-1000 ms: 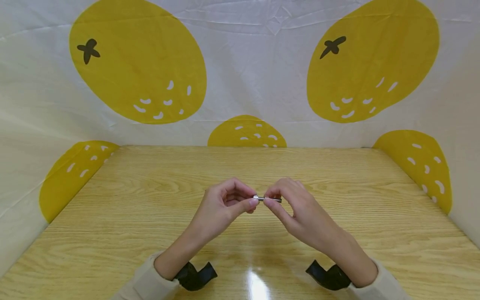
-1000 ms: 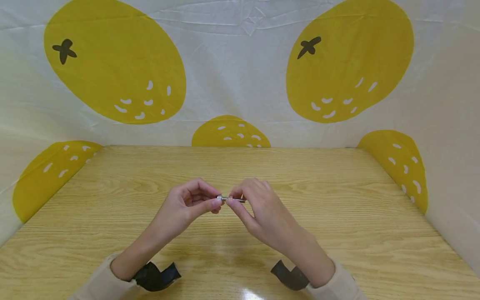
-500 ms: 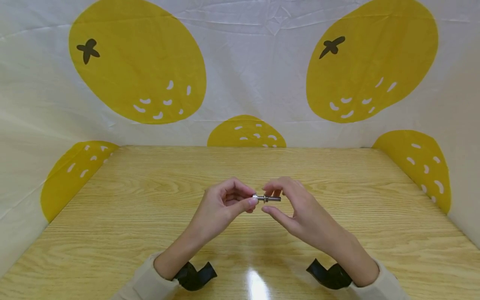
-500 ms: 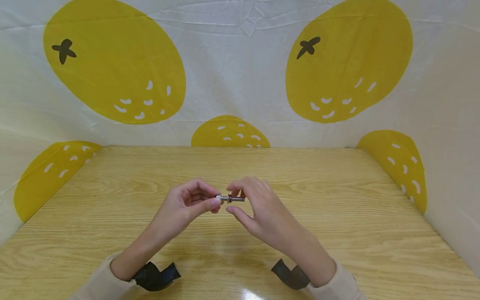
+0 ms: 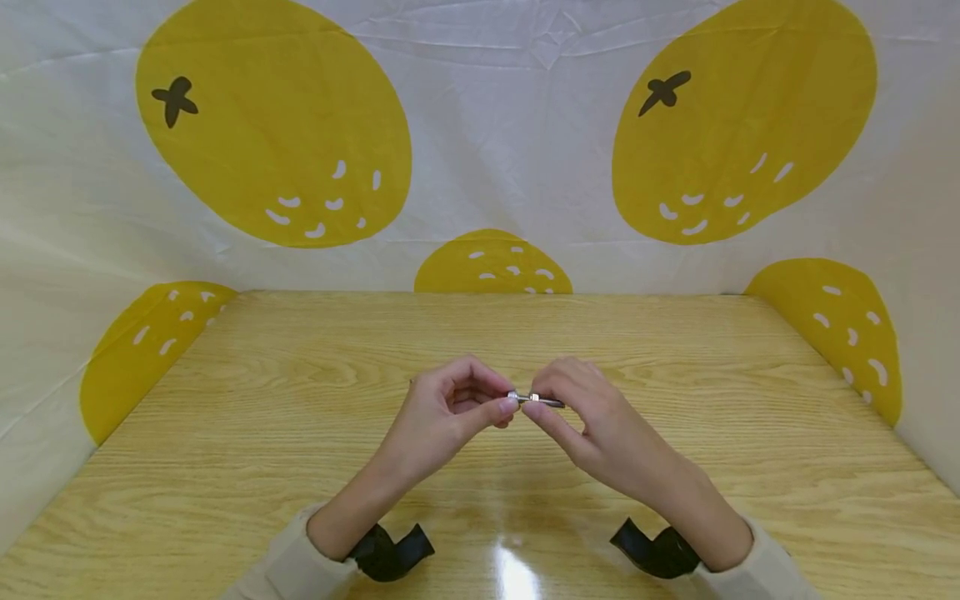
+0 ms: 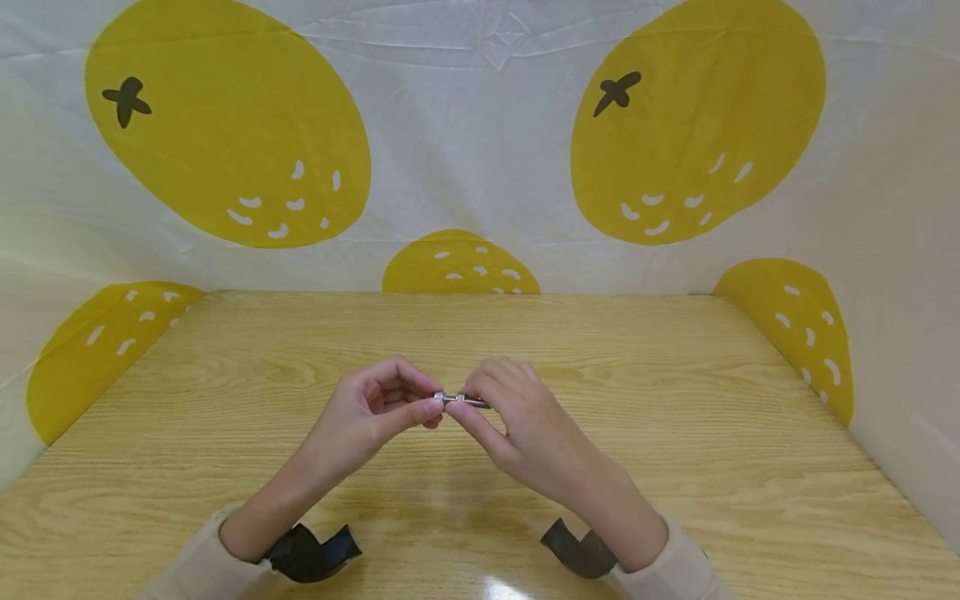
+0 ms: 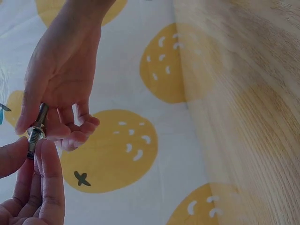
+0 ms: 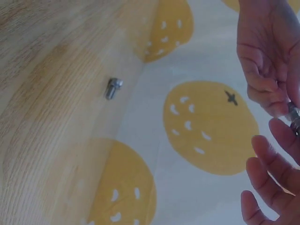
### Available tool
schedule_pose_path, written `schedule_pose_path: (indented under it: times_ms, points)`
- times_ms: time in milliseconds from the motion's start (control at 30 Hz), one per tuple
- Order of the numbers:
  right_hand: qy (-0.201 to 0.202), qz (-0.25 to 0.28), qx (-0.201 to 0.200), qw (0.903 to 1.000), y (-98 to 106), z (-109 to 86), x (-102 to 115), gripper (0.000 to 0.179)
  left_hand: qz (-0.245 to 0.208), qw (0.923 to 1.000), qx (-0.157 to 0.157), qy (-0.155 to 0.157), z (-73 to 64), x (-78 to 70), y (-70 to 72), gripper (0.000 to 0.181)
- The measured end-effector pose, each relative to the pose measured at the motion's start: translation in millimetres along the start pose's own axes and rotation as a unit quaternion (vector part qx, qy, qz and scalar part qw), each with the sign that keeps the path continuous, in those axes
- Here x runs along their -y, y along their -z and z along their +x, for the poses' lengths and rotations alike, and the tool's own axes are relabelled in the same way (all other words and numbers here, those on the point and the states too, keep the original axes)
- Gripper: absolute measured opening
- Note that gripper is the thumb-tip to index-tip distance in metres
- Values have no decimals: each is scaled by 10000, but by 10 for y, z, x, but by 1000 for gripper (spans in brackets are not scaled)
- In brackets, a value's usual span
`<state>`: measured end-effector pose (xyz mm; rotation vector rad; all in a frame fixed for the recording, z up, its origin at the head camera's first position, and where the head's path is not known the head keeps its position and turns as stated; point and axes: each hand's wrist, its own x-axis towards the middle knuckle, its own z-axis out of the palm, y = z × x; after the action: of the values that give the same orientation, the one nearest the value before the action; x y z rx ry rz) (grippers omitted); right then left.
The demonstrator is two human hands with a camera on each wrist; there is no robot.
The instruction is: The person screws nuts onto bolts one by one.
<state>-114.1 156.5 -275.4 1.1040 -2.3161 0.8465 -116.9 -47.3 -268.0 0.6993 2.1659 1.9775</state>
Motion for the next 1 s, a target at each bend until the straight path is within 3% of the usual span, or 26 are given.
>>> schedule_pose_path:
  times_ms: [67,167,333,667,800,1000]
  points:
    - [-43,-68,-88,9999,1,-9,-13,11,9,10000,43,-28,0,5,-4,16]
    - [-286,-106,-107,9995,20,-20,-7,5,55,10000,44,-50,2,9,-9,16]
    - [-373,-44,-26,9993,58,-11,33,29,130,9999,-35,-65,3,5,-7,15]
    - [-92,51,-31,9999,54,7,44,19,65,10000,-7,-71,1,17,0,16]
    - [-119,5,-108,9999,24,2,21,5,59,10000,18,-37,-3,13,-3,16]
    - [-415,-129,-150,9989,31,-16,20,8,81,10000,14,11,-3,10,-12,16]
